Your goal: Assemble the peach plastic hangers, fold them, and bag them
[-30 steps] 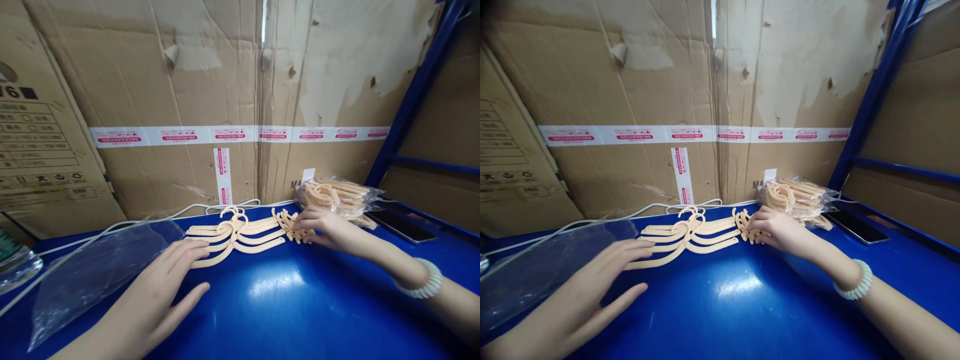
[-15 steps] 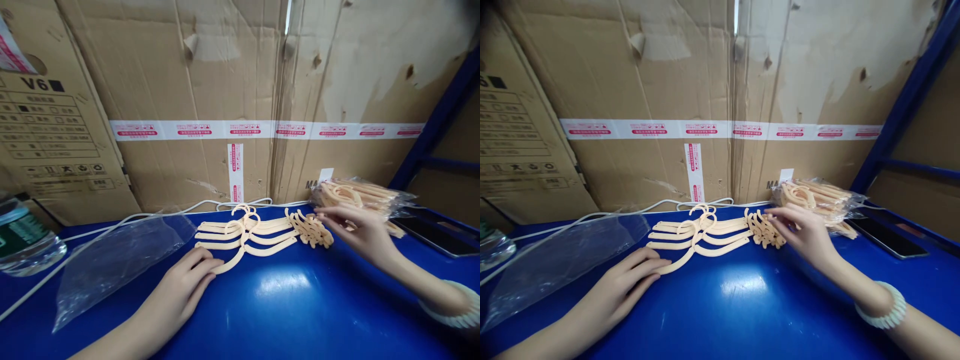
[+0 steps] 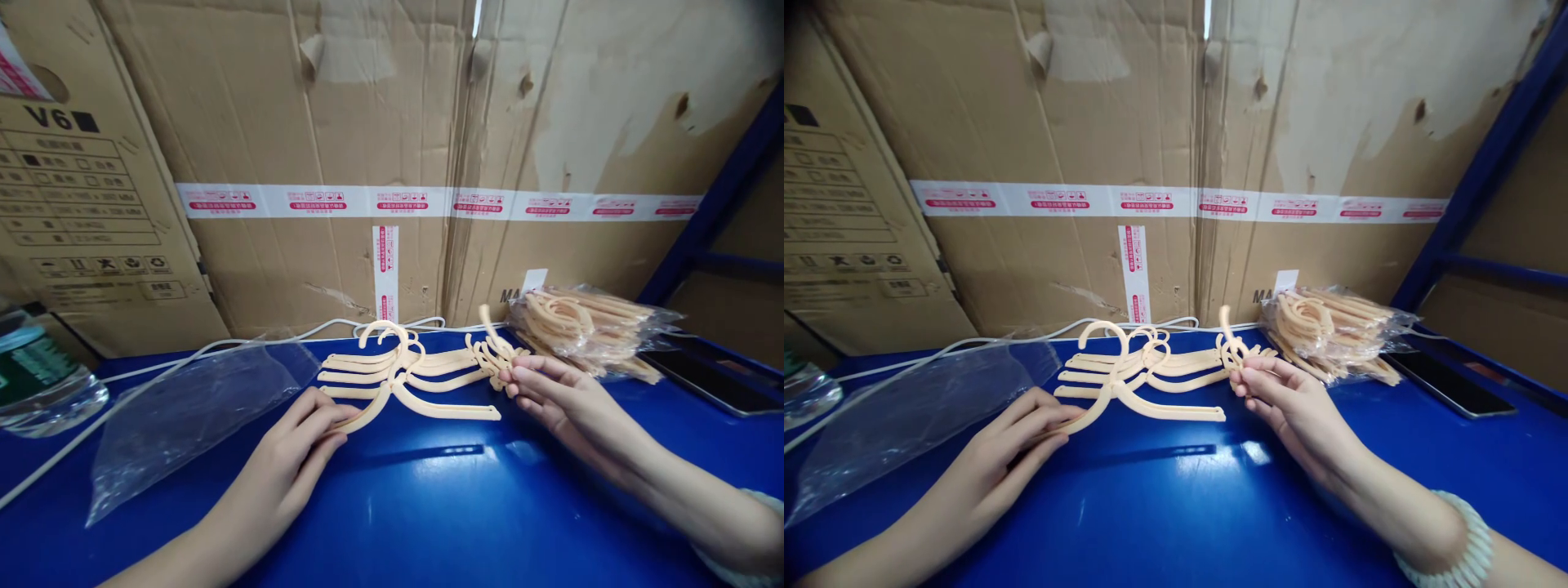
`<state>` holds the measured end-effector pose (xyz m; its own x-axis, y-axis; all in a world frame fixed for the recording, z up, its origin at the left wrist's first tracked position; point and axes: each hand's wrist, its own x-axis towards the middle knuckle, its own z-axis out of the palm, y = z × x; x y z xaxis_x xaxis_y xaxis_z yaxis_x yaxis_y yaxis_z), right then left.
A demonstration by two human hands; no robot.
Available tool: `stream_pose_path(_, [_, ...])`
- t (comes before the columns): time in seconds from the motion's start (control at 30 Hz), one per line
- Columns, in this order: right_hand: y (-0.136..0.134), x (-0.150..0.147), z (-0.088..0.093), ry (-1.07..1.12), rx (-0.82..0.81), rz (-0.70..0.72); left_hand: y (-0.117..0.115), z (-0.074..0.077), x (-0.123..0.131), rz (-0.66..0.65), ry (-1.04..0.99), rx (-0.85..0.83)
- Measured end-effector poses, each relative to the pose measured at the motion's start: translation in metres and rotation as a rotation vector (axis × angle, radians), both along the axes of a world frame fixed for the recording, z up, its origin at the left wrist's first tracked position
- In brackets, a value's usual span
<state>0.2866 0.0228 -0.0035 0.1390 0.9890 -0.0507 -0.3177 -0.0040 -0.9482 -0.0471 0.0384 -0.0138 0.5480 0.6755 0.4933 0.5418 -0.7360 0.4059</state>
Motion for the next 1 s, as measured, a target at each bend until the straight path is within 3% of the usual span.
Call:
stream_pose_path(0.53, [-0.005,-0.004,-0.003,0.019,-0.113,0.341,0.005,-0.001,-0.004,0.031,0.013,0.026])
stream_pose_path(1.0, [-0.005,-0.008,0.002,0.052,-0.156,0.423,-0.001,0.007,0.002,0.013,-0.013,0.075])
